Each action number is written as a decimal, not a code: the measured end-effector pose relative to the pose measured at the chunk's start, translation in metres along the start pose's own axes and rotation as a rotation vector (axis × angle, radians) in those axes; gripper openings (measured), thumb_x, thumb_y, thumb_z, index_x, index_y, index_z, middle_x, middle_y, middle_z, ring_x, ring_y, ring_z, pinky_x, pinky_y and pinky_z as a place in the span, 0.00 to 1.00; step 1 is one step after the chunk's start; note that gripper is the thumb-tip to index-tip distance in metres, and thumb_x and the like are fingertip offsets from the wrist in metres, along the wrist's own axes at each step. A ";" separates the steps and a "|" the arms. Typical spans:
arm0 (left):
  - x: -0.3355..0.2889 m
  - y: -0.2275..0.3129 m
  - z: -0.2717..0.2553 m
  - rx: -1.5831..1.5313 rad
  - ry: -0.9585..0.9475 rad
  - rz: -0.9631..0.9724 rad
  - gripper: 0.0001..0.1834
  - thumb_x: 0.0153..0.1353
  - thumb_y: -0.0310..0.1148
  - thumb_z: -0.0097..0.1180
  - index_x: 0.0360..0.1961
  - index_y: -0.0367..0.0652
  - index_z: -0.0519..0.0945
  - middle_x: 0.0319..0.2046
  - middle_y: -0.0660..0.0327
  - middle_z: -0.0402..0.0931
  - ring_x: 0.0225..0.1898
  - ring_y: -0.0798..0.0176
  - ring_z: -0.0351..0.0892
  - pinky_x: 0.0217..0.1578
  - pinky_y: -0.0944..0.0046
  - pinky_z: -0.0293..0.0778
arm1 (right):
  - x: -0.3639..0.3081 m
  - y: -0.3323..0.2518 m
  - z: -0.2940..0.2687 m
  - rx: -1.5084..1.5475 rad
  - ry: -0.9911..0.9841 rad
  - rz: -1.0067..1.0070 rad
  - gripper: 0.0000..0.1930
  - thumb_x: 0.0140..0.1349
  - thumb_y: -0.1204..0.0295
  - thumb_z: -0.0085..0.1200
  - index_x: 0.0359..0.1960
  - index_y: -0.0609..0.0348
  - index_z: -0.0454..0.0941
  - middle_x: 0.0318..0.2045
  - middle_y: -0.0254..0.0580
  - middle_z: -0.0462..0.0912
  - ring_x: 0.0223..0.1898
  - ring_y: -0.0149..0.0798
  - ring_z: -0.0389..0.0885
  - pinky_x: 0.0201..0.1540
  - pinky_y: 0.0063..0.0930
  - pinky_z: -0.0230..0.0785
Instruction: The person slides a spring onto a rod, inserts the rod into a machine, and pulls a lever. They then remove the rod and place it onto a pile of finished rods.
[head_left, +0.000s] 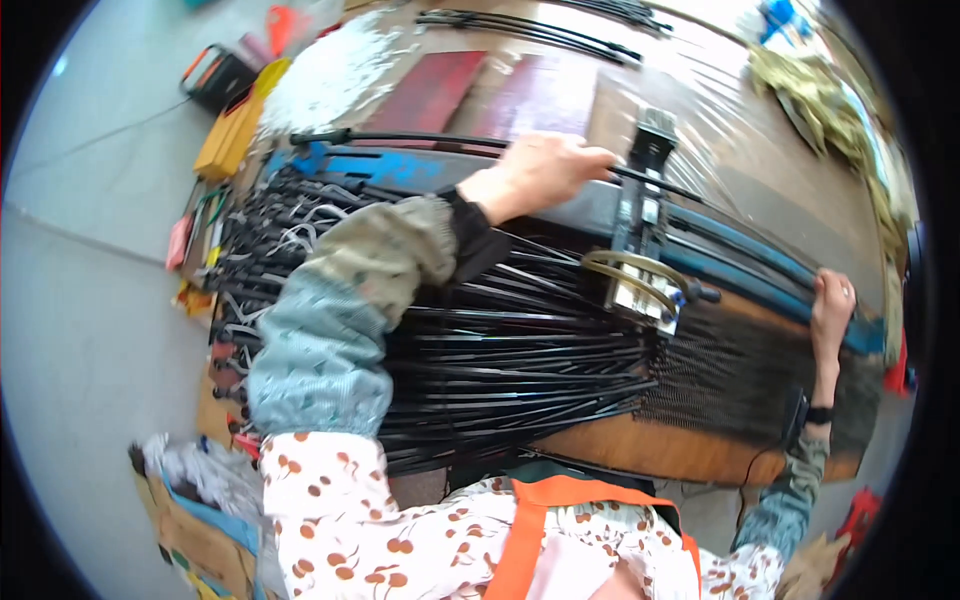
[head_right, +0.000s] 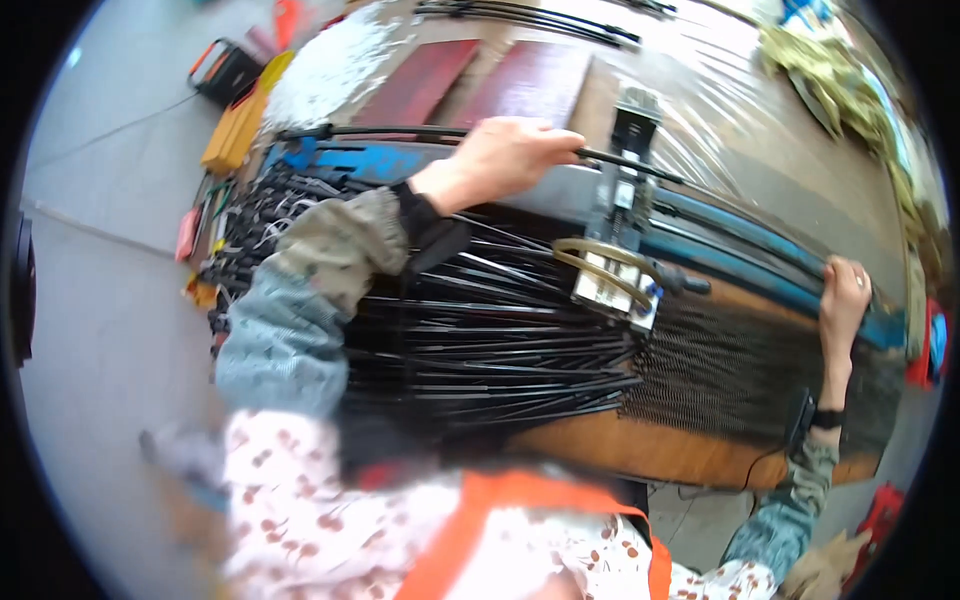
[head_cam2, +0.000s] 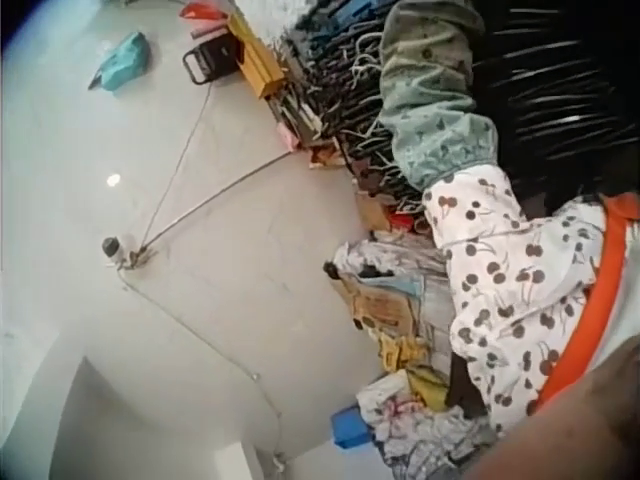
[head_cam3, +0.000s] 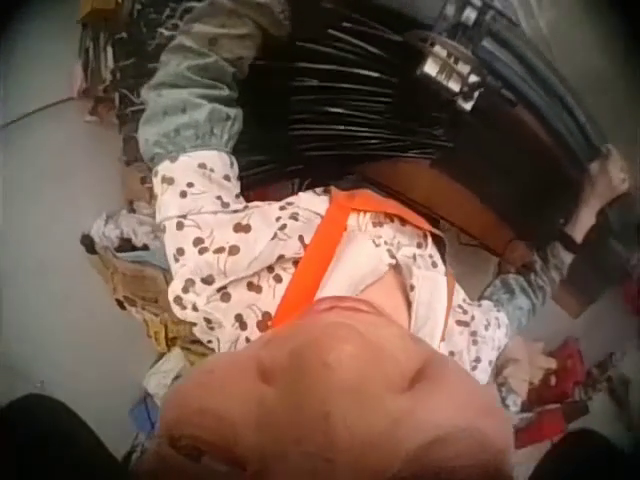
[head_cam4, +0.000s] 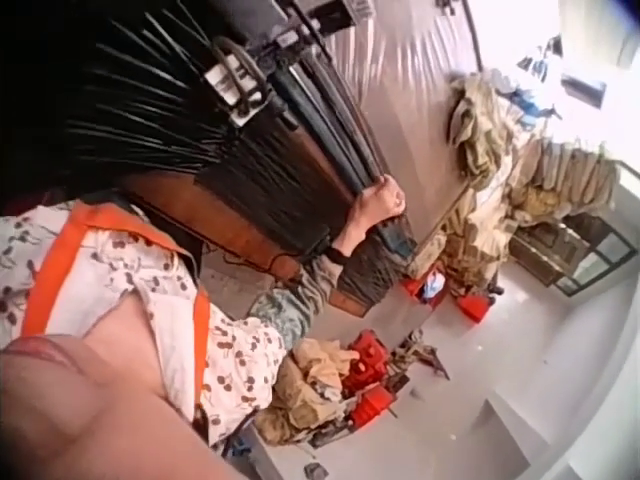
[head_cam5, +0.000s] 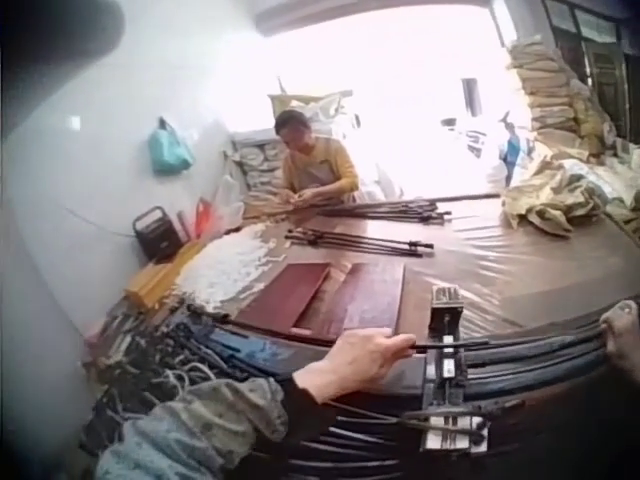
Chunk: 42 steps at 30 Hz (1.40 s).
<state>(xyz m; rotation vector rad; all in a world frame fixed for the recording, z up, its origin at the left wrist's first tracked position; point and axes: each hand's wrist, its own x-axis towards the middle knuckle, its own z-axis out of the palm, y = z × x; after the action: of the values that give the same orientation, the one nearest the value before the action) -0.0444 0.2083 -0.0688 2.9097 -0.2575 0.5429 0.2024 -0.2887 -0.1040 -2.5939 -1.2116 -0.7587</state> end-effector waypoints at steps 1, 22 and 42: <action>-0.003 -0.006 0.008 -0.015 0.015 0.026 0.10 0.69 0.43 0.56 0.42 0.50 0.80 0.27 0.56 0.80 0.31 0.47 0.83 0.30 0.50 0.78 | 0.000 -0.003 0.009 0.000 0.047 -0.023 0.04 0.67 0.76 0.53 0.40 0.62 0.77 0.34 0.50 0.80 0.41 0.54 0.78 0.48 0.44 0.68; -0.003 0.015 0.020 -0.054 -0.115 -0.166 0.12 0.71 0.40 0.53 0.33 0.43 0.76 0.23 0.47 0.77 0.30 0.39 0.80 0.28 0.44 0.72 | -0.012 -0.151 -0.022 0.115 0.082 -0.184 0.17 0.63 0.75 0.59 0.54 0.59 0.81 0.52 0.39 0.85 0.60 0.43 0.78 0.59 0.37 0.61; -0.005 0.015 0.028 0.035 -0.025 -0.055 0.13 0.74 0.40 0.50 0.33 0.43 0.74 0.24 0.46 0.74 0.30 0.38 0.77 0.27 0.46 0.69 | -0.013 -0.202 0.030 0.873 -0.021 -0.071 0.11 0.61 0.79 0.62 0.45 0.62 0.77 0.33 0.50 0.79 0.34 0.52 0.79 0.39 0.41 0.73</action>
<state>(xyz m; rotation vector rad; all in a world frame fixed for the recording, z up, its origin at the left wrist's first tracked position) -0.0424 0.1888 -0.0940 2.9495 -0.1724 0.5070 0.0542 -0.1549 -0.1460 -1.8420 -1.2628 -0.1323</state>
